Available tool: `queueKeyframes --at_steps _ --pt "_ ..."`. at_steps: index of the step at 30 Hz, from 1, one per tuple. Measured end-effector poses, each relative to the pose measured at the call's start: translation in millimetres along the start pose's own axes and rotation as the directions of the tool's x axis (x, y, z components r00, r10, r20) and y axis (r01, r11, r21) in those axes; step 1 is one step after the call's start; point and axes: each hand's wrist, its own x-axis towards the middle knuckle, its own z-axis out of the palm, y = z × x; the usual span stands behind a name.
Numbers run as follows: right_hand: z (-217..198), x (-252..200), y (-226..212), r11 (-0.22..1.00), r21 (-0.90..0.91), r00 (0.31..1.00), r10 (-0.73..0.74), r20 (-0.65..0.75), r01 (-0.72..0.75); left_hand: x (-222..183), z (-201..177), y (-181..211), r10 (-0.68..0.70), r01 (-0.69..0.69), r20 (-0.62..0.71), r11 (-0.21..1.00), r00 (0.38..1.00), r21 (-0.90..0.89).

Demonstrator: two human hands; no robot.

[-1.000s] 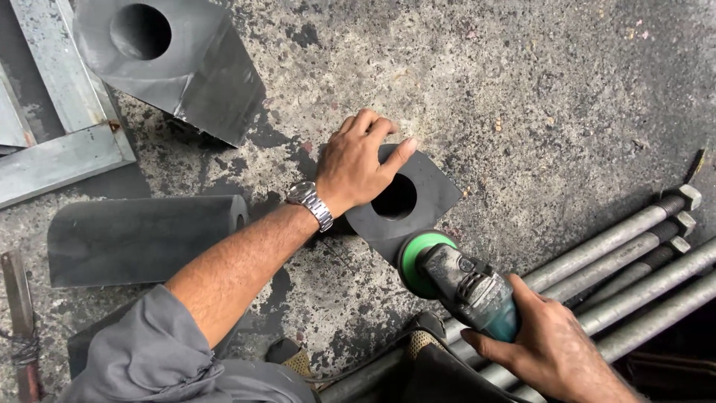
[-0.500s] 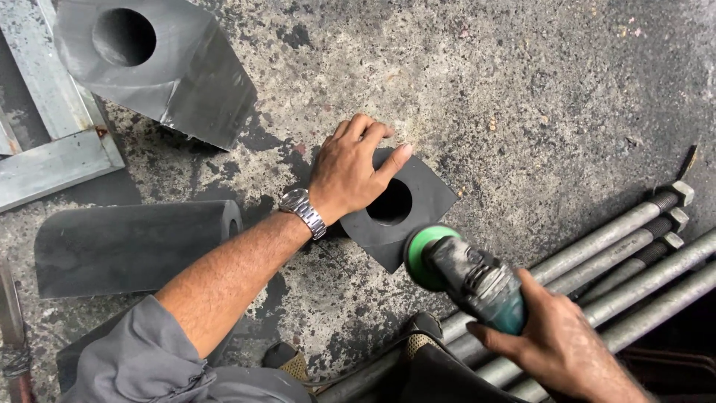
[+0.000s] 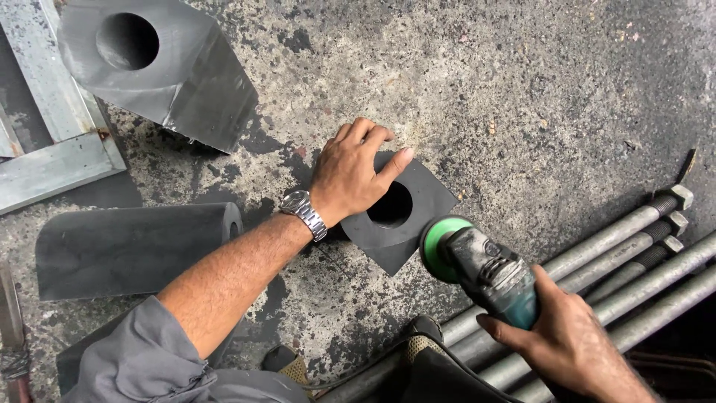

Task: The recorder is using an angle grinder to smooth or shape large black rubber or plastic industrial blocks.

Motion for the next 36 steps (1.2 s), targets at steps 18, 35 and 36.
queueKeyframes --at_steps 18,35,36 --pt "9 3 15 0.975 0.031 0.975 -0.22 0.025 0.219 0 0 -1 0.02 -0.02 -0.009 1.0 1.0 0.006" --pt "-13 26 24 0.992 0.0 0.992 -0.128 0.0 0.128 -2 3 -3 0.008 -0.008 0.002 1.0 1.0 0.006" --pt "-18 30 26 0.999 0.045 0.999 -0.02 -0.026 0.021 -1 3 -4 0.002 -0.002 0.007 1.0 1.0 0.003"
